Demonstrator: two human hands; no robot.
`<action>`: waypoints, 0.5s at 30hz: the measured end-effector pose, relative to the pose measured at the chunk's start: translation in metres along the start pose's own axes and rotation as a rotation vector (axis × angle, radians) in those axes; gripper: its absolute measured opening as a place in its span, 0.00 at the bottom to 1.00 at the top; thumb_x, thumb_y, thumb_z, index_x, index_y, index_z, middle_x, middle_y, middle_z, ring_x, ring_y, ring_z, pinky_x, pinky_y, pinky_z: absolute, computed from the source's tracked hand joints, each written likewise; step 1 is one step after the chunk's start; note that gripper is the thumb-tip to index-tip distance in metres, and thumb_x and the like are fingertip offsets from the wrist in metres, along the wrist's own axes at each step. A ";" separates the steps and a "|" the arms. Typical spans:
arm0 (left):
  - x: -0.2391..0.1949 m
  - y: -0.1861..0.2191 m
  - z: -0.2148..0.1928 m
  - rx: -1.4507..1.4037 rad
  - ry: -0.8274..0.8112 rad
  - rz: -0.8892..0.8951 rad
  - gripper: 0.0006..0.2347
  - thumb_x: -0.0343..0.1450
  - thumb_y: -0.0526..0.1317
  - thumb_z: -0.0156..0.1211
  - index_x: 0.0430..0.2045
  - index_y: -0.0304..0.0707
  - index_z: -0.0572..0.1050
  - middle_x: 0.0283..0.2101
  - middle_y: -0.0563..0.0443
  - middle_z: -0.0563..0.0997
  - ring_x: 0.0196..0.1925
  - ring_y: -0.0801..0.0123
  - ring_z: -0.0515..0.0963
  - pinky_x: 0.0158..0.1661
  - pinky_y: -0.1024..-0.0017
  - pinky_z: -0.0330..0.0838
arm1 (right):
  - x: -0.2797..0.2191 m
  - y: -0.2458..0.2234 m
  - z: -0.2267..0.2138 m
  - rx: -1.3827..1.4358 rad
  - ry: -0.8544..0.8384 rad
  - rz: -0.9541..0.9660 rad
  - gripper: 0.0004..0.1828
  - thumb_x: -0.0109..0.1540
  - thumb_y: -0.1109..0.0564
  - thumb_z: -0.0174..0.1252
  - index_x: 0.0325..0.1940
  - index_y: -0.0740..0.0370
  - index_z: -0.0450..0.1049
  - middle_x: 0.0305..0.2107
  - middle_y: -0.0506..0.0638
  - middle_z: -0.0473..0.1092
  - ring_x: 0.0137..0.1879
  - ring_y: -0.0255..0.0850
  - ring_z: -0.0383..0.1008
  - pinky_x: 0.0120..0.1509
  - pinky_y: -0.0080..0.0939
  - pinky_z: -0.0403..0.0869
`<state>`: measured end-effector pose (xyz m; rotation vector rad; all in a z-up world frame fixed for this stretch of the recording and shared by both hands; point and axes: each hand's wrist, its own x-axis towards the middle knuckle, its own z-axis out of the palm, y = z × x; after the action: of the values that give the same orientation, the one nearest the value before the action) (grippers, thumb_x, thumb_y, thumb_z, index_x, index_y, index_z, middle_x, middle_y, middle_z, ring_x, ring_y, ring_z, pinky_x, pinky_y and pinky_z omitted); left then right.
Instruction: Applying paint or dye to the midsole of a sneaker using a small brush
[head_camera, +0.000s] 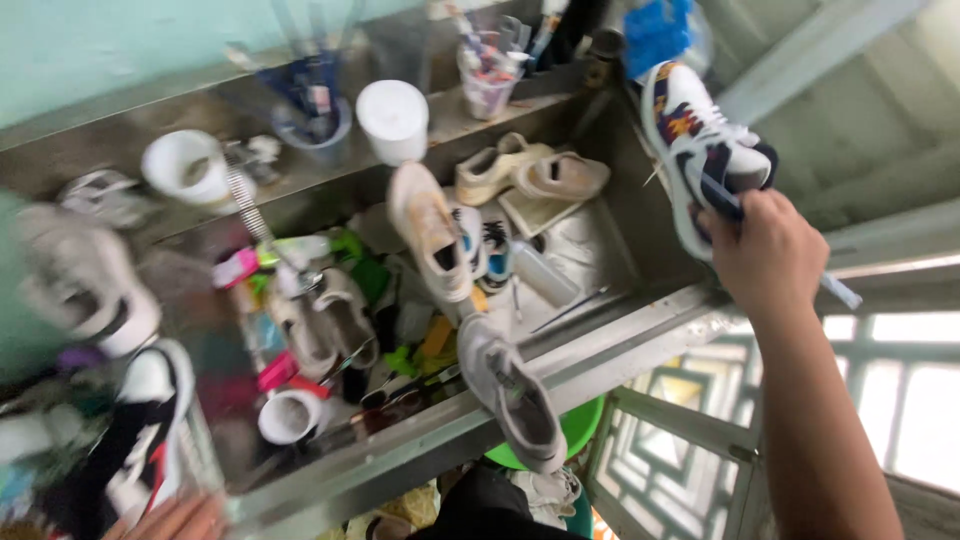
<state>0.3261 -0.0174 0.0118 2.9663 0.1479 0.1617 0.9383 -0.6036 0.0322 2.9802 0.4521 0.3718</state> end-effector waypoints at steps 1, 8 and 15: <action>0.019 0.027 -0.014 0.006 0.005 -0.026 0.21 0.80 0.50 0.62 0.70 0.62 0.87 0.77 0.59 0.88 0.83 0.58 0.84 0.78 0.50 0.78 | -0.016 -0.020 -0.027 -0.002 0.040 -0.094 0.34 0.84 0.26 0.72 0.43 0.55 0.75 0.45 0.49 0.80 0.49 0.60 0.85 0.40 0.63 0.72; 0.140 0.152 -0.102 0.274 0.201 0.165 0.55 0.76 0.75 0.79 0.96 0.47 0.58 0.97 0.44 0.57 0.94 0.48 0.66 0.80 0.50 0.78 | -0.080 -0.225 -0.185 0.537 -0.023 -0.877 0.19 0.68 0.35 0.81 0.54 0.45 0.91 0.39 0.42 0.84 0.42 0.49 0.88 0.36 0.57 0.80; 0.064 0.092 -0.157 -0.073 0.064 0.339 0.41 0.59 0.73 0.92 0.54 0.44 0.80 0.60 0.51 0.82 0.67 0.47 0.76 0.64 0.48 0.69 | -0.128 -0.394 -0.275 1.035 -0.593 -1.630 0.13 0.74 0.46 0.74 0.51 0.57 0.84 0.35 0.48 0.76 0.36 0.49 0.80 0.42 0.47 0.73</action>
<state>0.3799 -0.0756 0.1880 2.8901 -0.3476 0.2974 0.6399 -0.2495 0.2143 1.8210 3.0399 -1.0743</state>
